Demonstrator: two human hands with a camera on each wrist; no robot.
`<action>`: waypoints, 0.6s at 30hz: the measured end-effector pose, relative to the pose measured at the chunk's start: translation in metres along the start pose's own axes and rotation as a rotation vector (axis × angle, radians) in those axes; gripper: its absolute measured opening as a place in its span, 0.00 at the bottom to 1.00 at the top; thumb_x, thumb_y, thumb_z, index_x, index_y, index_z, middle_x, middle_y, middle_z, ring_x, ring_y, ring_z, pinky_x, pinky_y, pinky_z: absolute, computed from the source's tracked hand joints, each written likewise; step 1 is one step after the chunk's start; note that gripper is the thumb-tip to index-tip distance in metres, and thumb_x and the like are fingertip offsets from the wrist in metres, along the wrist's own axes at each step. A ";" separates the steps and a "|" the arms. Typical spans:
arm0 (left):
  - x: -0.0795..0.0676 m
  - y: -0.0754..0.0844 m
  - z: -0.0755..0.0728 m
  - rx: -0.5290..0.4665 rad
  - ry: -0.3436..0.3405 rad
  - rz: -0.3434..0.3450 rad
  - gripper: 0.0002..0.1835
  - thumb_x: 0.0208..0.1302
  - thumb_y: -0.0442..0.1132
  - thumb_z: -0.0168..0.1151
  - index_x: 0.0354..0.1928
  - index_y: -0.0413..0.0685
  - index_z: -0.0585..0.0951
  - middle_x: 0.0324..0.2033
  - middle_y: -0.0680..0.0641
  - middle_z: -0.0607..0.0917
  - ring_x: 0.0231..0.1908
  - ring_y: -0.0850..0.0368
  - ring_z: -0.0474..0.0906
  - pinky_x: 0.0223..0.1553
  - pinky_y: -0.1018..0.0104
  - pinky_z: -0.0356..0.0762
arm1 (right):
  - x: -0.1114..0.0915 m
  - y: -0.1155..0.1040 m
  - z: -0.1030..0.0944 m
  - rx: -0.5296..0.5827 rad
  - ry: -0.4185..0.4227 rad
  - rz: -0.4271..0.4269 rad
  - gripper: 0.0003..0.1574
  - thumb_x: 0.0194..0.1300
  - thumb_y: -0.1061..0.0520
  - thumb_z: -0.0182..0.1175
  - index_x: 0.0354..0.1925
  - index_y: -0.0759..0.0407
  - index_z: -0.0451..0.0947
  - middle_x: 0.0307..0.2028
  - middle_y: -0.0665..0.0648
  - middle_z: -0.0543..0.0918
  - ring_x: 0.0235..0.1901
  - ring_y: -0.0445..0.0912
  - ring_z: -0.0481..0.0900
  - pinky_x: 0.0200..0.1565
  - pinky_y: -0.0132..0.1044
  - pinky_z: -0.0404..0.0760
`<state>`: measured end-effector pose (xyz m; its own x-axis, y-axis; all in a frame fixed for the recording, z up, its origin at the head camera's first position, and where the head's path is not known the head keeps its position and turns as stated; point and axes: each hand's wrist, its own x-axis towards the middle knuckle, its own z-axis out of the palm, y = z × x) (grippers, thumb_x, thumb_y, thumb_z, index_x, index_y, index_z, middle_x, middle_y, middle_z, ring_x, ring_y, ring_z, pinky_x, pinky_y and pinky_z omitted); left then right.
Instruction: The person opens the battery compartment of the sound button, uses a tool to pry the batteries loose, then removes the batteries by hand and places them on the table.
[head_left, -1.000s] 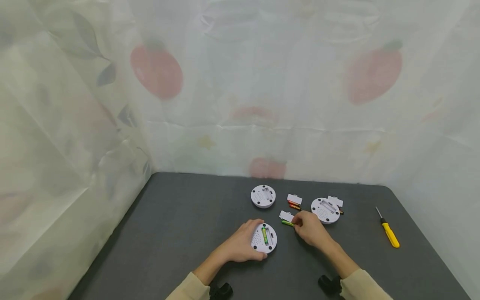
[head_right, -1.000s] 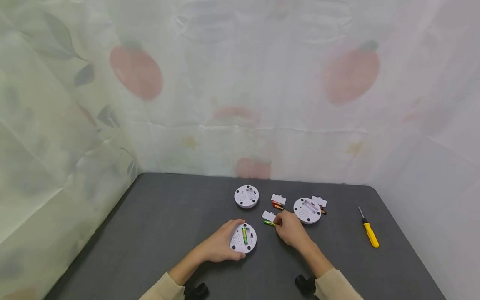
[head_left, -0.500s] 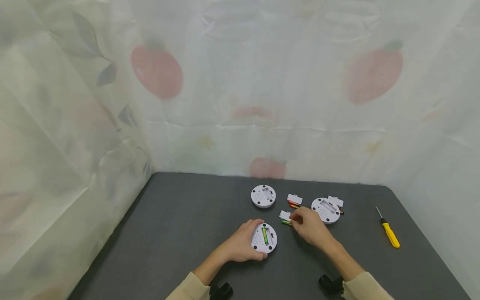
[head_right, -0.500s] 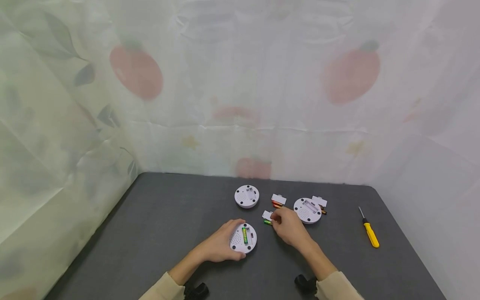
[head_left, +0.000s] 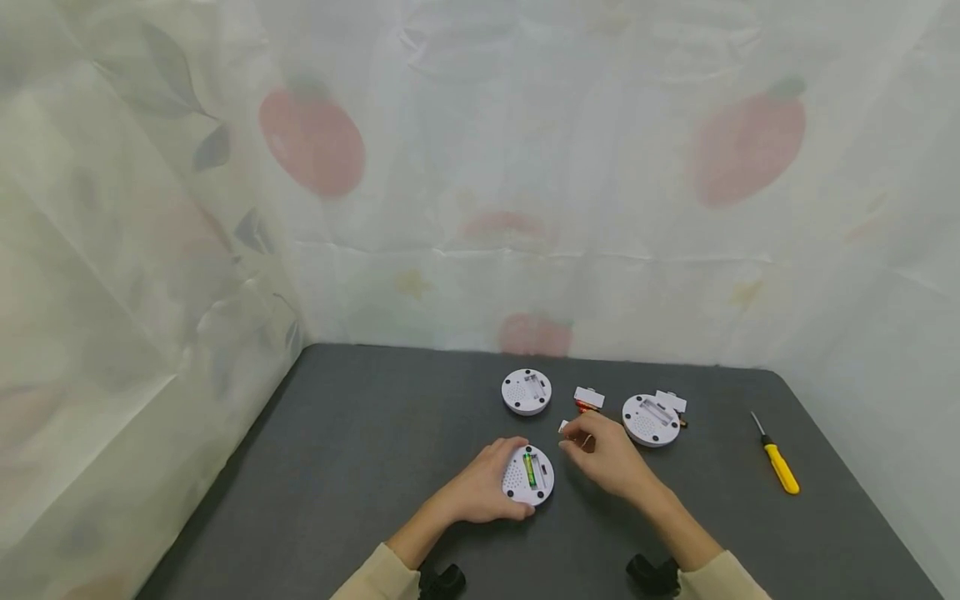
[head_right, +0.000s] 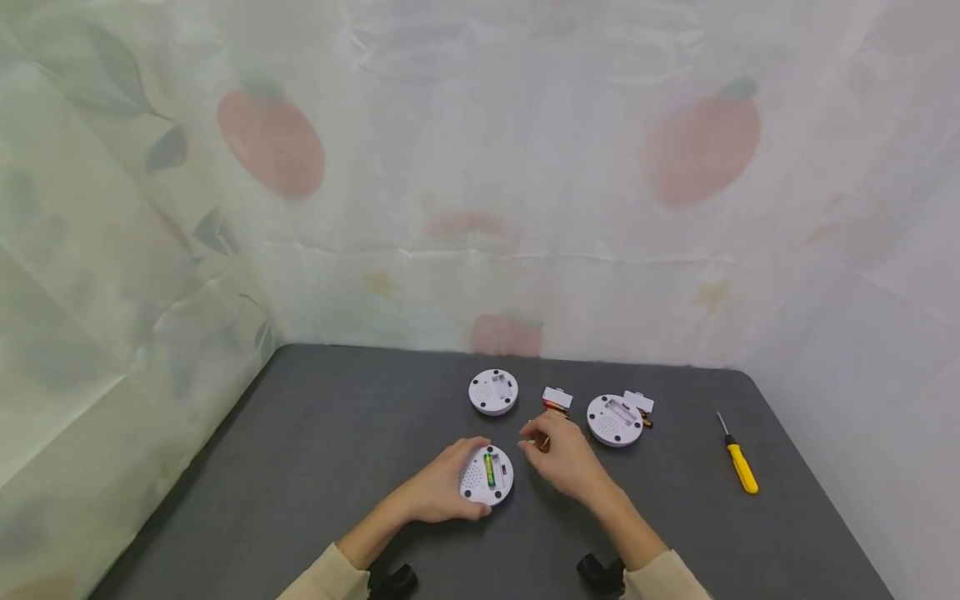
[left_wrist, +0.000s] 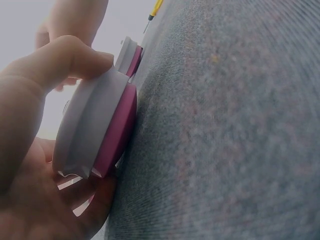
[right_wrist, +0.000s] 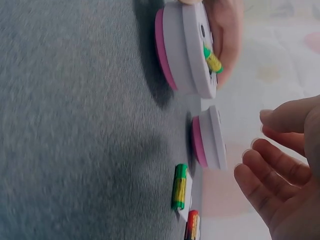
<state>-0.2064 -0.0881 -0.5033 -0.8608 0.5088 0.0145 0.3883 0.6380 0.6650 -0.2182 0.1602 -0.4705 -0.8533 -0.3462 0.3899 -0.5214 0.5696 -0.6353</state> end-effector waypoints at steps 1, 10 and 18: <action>0.000 0.000 0.000 0.000 -0.002 -0.002 0.51 0.44 0.55 0.78 0.72 0.50 0.67 0.55 0.55 0.74 0.48 0.60 0.69 0.49 0.62 0.70 | 0.000 -0.001 0.001 0.007 -0.001 -0.012 0.10 0.59 0.65 0.72 0.40 0.56 0.86 0.35 0.43 0.80 0.33 0.37 0.77 0.37 0.37 0.80; -0.001 0.000 -0.001 -0.025 -0.025 -0.009 0.51 0.46 0.55 0.77 0.73 0.50 0.66 0.56 0.54 0.74 0.48 0.60 0.69 0.48 0.62 0.70 | 0.002 -0.009 0.012 0.018 -0.047 -0.058 0.11 0.62 0.62 0.71 0.44 0.57 0.86 0.37 0.44 0.79 0.36 0.38 0.76 0.40 0.36 0.79; -0.001 -0.002 -0.002 -0.006 -0.007 0.006 0.51 0.46 0.56 0.77 0.72 0.50 0.66 0.57 0.53 0.74 0.48 0.60 0.69 0.47 0.64 0.71 | 0.008 -0.012 0.025 0.026 -0.106 -0.060 0.11 0.63 0.60 0.71 0.44 0.55 0.86 0.39 0.49 0.80 0.38 0.41 0.76 0.42 0.38 0.77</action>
<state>-0.2073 -0.0910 -0.5031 -0.8562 0.5164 0.0129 0.3910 0.6315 0.6695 -0.2187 0.1320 -0.4769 -0.8151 -0.4572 0.3558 -0.5704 0.5263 -0.6306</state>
